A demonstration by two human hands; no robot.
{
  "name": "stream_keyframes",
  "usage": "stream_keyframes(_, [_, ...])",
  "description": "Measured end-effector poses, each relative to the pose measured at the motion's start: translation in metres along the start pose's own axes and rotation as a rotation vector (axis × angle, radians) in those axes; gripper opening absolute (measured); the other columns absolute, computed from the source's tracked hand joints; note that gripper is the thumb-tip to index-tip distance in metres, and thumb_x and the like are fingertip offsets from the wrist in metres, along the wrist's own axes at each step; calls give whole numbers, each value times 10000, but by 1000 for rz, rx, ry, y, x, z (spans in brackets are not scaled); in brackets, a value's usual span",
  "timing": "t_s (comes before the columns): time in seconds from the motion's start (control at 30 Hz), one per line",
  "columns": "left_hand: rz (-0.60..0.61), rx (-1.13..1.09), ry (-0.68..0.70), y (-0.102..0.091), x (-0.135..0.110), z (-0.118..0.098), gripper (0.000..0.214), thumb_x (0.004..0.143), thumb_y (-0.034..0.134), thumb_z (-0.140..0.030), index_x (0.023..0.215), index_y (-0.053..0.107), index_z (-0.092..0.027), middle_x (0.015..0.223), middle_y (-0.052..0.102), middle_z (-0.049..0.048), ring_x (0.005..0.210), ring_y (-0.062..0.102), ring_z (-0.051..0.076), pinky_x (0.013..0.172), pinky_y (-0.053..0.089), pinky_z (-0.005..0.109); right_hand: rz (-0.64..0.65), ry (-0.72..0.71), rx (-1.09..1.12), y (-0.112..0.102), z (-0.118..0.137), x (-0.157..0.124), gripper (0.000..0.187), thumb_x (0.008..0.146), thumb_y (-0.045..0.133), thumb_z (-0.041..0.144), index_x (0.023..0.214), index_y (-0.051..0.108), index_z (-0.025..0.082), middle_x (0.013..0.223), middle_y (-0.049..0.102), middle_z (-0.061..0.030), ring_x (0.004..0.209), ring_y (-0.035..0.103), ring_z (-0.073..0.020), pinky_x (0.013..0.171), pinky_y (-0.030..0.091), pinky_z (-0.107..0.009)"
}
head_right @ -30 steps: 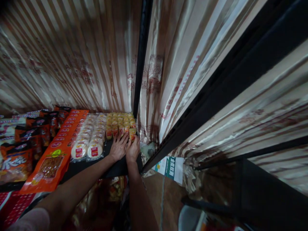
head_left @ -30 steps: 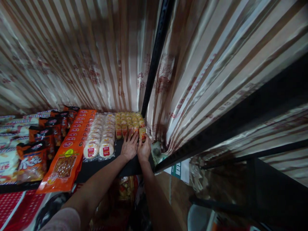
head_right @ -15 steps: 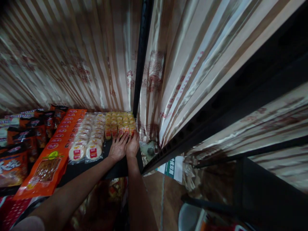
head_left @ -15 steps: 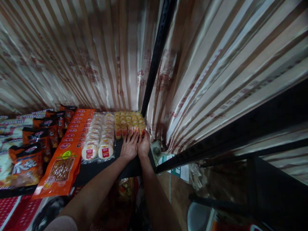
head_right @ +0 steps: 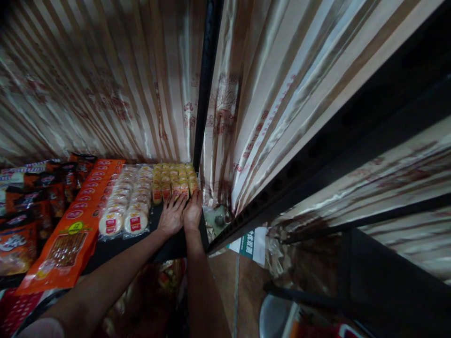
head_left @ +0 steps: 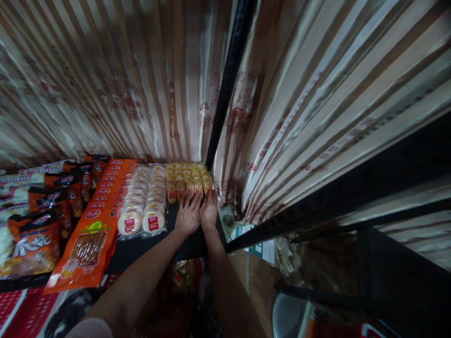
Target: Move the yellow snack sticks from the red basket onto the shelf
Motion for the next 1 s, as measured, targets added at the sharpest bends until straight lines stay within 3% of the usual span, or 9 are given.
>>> stream_keyframes(0.37, [-6,51,25,-2,0,-1,498,846,400,-288,1338,398,-208,1433,335,41,1358,137,281,1083,152,501,23,-15,-151,-8,7,-6,482,838,349,178,1307,409,84,1322,422,-194,1240,364,-252,997,345,-433])
stream_keyframes(0.6, [-9,83,18,1,-1,0,500,872,345,-310,1353,367,-175,1446,310,24,1360,131,268,1084,179,479,22,-73,-152,-10,6,-11,478,843,339,159,1314,409,119,1381,361,-165,1291,304,-227,1013,335,-416])
stream_keyframes(1.0, [0,76,29,0,0,0,487,871,344,-286,1345,381,-178,1449,304,38,1364,111,279,1080,167,493,33,-132,-142,-11,5,-8,496,793,376,104,1282,458,120,1367,399,-134,1271,313,-214,1039,295,-407])
Point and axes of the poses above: each hand's wrist, its own x-axis towards the middle knuckle, its own y-axis out of the palm, z = x × y, the point moved 1 cm from there along x, towards the middle knuckle
